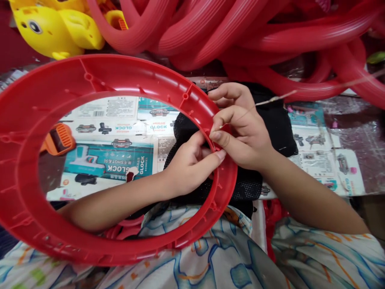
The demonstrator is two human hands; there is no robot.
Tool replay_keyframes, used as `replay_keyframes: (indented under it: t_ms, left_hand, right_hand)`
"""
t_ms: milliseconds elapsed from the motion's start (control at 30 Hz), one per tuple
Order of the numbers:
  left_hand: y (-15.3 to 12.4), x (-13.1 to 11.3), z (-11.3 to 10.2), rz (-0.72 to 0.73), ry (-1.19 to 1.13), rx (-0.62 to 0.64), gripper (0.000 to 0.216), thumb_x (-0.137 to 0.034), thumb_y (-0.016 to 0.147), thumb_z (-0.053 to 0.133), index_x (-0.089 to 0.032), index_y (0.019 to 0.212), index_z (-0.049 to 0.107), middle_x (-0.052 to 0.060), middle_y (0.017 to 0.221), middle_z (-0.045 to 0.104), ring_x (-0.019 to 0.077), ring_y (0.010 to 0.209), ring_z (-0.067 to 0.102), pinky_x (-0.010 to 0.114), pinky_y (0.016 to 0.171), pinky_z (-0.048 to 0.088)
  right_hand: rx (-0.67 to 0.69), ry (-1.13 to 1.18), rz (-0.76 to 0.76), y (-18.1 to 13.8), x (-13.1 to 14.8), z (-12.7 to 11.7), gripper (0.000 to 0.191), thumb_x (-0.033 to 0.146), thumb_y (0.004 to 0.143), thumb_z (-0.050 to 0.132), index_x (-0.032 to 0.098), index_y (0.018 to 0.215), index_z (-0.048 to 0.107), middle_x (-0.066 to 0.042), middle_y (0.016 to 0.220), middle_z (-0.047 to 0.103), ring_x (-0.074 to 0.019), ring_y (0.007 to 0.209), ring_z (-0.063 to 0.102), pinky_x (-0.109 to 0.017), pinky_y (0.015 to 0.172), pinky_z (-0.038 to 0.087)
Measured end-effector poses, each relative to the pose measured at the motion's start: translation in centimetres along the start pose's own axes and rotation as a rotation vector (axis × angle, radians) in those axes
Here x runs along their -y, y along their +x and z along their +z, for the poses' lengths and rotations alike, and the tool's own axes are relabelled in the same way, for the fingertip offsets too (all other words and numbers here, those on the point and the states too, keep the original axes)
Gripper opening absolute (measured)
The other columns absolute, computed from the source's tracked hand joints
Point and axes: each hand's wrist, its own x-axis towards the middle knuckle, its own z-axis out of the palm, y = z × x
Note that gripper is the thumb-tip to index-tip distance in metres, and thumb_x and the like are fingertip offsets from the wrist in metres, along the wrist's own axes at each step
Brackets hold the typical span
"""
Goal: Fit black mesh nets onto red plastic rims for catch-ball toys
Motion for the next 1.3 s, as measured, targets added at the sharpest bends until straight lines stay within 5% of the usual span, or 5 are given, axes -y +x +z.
replay_keyframes:
  t_ms: [333, 667, 867, 1100, 1300]
  left_hand:
    - [0.1, -0.6, 0.4, -0.016, 0.059, -0.109, 0.010, -0.015, 0.067, 0.062, -0.018, 0.075, 0.056, -0.005, 0.063, 0.060, 0.0089, 0.058, 0.058, 0.019, 0.054, 0.050]
    - [-0.2, -0.5, -1.2, -0.075, -0.115, 0.101, 0.013, -0.031, 0.089, 0.060, -0.018, 0.091, 0.061, -0.002, 0.073, 0.066, 0.0116, 0.062, 0.066, 0.021, 0.055, 0.057]
    - [0.3, -0.5, -2.0, -0.121, -0.050, 0.177, 0.018, -0.033, 0.090, 0.061, -0.018, 0.079, 0.060, -0.003, 0.066, 0.067, 0.0136, 0.057, 0.068, 0.025, 0.057, 0.061]
    - [0.6, -0.4, -2.0, -0.051, 0.034, 0.053, 0.013, -0.023, 0.083, 0.060, -0.017, 0.072, 0.061, -0.005, 0.056, 0.063, 0.0093, 0.046, 0.063, 0.017, 0.047, 0.055]
    - [0.6, 0.1, -2.8, -0.079, 0.046, 0.119, 0.018, -0.027, 0.086, 0.057, -0.018, 0.073, 0.064, -0.003, 0.056, 0.068, 0.0133, 0.049, 0.068, 0.020, 0.048, 0.058]
  right_hand:
    - [0.013, -0.070, 0.005, 0.0, 0.4, 0.0, 0.015, 0.037, 0.090, 0.062, 0.023, 0.084, 0.062, -0.006, 0.129, 0.056, -0.0235, 0.122, 0.056, -0.046, 0.108, 0.047]
    - [-0.007, -0.027, 0.078, -0.2, 1.0, 0.3, 0.010, 0.032, 0.089, 0.062, 0.025, 0.085, 0.058, -0.006, 0.125, 0.058, -0.0217, 0.119, 0.056, -0.042, 0.108, 0.048]
    - [0.013, 0.061, 0.105, 0.1, 0.3, 0.4, 0.021, 0.041, 0.091, 0.061, 0.021, 0.086, 0.061, -0.005, 0.128, 0.057, -0.0220, 0.125, 0.054, -0.046, 0.114, 0.042]
    - [0.030, 0.077, 0.142, 0.0, 0.4, 0.8, 0.024, 0.041, 0.095, 0.056, 0.020, 0.086, 0.062, -0.005, 0.129, 0.056, -0.0204, 0.129, 0.051, -0.043, 0.117, 0.039]
    - [-0.108, -0.031, 0.152, 0.2, 0.7, 0.1, 0.022, 0.037, 0.095, 0.050, 0.022, 0.086, 0.062, -0.002, 0.101, 0.062, -0.0162, 0.101, 0.060, -0.034, 0.095, 0.049]
